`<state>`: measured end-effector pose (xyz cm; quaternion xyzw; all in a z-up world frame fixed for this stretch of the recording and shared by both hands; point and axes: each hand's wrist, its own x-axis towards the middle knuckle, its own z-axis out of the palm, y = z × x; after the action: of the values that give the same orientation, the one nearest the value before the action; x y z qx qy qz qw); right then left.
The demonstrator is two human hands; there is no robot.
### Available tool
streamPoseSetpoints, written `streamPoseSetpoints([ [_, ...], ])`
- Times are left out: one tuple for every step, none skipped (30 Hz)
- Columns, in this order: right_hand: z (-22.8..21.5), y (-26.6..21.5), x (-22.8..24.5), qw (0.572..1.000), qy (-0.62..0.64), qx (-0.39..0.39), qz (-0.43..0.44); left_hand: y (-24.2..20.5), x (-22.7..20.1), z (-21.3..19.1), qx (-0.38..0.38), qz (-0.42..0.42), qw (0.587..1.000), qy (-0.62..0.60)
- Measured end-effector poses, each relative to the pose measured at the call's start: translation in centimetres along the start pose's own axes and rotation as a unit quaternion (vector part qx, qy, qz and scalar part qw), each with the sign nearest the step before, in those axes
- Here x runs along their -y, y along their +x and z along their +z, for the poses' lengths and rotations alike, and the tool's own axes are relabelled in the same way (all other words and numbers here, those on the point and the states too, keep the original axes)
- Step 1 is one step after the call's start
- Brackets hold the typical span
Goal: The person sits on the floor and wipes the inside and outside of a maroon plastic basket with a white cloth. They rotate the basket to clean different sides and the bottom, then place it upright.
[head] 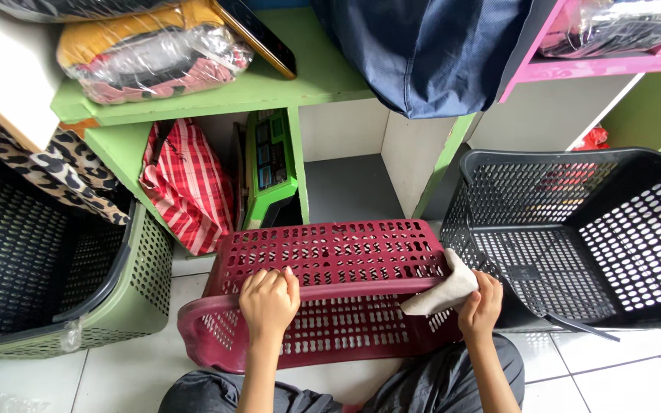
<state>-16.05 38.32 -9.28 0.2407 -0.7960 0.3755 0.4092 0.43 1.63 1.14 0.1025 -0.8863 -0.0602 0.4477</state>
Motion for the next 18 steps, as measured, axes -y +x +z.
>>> streamPoseSetpoints([
  [-0.3,-0.1,0.4,1.0,0.001,0.004,0.004,-0.1,0.0,-0.1,-0.001,-0.003,1.0,-0.001],
  [-0.5,-0.1,0.8,1.0,0.007,0.008,0.007,-0.2,0.0,-0.1,-0.002,-0.006,1.0,-0.001],
  [-0.7,0.1,1.2,1.0,0.011,0.012,0.01,-0.4,0.0,-0.1,-0.002,-0.008,1.0,-0.003],
  [-0.8,0.2,1.7,1.0,0.015,0.015,0.013,-0.5,0.0,0.0,-0.001,-0.01,1.0,0.002],
  [-0.6,0.6,2.2,0.999,0.001,0.022,0.043,-0.5,0.2,0.2,-0.001,-0.013,1.0,0.009],
  [-0.3,0.9,3.0,0.997,-0.013,0.029,0.074,-0.4,0.4,0.4,-0.002,-0.016,1.0,0.015],
  [0.2,1.4,3.8,0.994,-0.026,0.038,0.102,-0.4,0.7,0.6,-0.006,-0.019,1.0,0.017],
  [0.9,1.8,4.5,0.994,-0.044,0.025,0.093,-0.3,1.1,0.7,-0.011,-0.023,1.0,0.019],
  [1.6,2.0,5.4,0.994,-0.063,0.012,0.085,-0.4,1.4,0.8,-0.014,-0.025,0.999,0.02],
  [2.1,2.3,6.0,0.994,-0.082,-0.001,0.078,-0.5,1.7,0.8,-0.014,-0.029,0.999,0.026],
  [2.5,2.7,6.4,0.993,-0.079,0.005,0.083,-0.6,2.0,0.9,-0.016,-0.033,0.999,0.031],
  [2.8,3.0,6.8,0.993,-0.075,0.011,0.087,-0.7,2.1,1.0,-0.017,-0.036,0.999,0.035],
  [3.1,3.5,7.1,0.993,-0.072,0.016,0.091,-0.7,2.3,1.0,-0.009,-0.04,0.998,0.038],
  [3.2,3.8,7.3,0.992,-0.079,0.022,0.095,-0.7,2.3,1.1,0.0,-0.045,0.998,0.041],
  [3.3,4.3,7.5,0.991,-0.085,0.029,0.096,-0.7,2.2,1.2,0.007,-0.05,0.998,0.044],
  [3.4,4.8,7.9,0.99,-0.092,0.035,0.098,-0.6,2.1,1.2,0.023,-0.054,0.997,0.045],
  [3.5,5.1,8.4,0.99,-0.115,0.043,0.07,-0.6,1.8,1.3,0.04,-0.06,0.996,0.047],
  [3.7,5.2,9.3,0.988,-0.139,0.05,0.041,-0.6,1.6,1.4,0.057,-0.065,0.995,0.048],
])
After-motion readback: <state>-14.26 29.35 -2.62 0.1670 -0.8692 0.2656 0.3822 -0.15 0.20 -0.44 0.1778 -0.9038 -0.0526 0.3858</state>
